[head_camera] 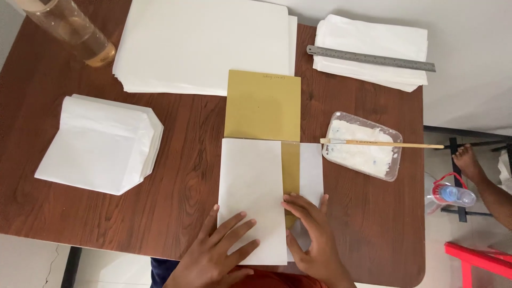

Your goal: Manually assembling paper bags by applying glue with a brush and folding the paper around a template.

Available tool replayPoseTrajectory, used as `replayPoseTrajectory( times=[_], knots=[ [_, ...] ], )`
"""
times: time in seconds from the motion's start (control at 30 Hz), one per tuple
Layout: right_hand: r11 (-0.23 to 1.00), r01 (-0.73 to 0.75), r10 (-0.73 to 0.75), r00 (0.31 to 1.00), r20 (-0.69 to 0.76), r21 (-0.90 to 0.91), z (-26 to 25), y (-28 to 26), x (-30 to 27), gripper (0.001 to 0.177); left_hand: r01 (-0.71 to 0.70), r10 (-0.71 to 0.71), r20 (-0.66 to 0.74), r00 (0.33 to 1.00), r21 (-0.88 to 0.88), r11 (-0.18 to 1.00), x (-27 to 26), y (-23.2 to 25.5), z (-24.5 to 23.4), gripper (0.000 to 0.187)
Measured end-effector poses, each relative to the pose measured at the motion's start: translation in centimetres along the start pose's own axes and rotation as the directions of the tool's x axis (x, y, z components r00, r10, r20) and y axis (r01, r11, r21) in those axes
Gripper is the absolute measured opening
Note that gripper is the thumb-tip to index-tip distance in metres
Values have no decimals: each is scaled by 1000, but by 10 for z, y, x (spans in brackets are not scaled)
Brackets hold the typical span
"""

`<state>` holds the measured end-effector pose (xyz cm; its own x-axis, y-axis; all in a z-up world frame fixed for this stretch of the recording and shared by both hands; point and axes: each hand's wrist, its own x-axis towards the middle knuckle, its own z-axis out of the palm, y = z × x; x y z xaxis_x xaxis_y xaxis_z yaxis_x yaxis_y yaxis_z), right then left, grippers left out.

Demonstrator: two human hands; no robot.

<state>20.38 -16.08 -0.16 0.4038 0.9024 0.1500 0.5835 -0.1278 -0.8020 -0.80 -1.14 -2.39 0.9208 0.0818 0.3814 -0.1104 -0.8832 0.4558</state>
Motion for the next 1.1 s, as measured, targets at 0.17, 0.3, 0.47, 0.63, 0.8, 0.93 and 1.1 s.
replayPoseTrajectory(
  times=[0.17, 0.3, 0.47, 0.63, 0.8, 0.93, 1.1],
  knots=[
    [999, -31, 32, 998, -56, 15, 6, 7, -3, 40, 177, -154, -268, 951, 67, 982, -24, 12, 2, 17],
    [999, -13, 10, 998, -57, -43, 9, 9, -3, 38, 393, -278, -591, 757, 73, 917, -51, 18, 20, 7],
    [969, 110, -118, 993, -24, -221, 10, 8, -3, 35, 673, -475, -791, 387, -110, 731, -49, 38, 26, 14],
    [923, 130, -117, 991, 56, -361, 15, 6, -8, 50, 639, -372, -779, 505, 48, 767, -48, 49, 36, 10],
    [890, 215, -232, 973, 6, -402, 20, 6, -7, 42, 514, -417, -342, 842, 274, 813, -24, 19, 2, 45],
    [892, 230, -242, 970, 18, -388, 18, 9, -7, 40, 542, -437, -353, 828, 300, 785, -20, 7, 1, 48],
    [910, 219, -225, 974, 25, -353, 17, 9, -8, 38, 574, -455, -374, 808, 323, 753, -23, 6, 6, 56]
  ],
)
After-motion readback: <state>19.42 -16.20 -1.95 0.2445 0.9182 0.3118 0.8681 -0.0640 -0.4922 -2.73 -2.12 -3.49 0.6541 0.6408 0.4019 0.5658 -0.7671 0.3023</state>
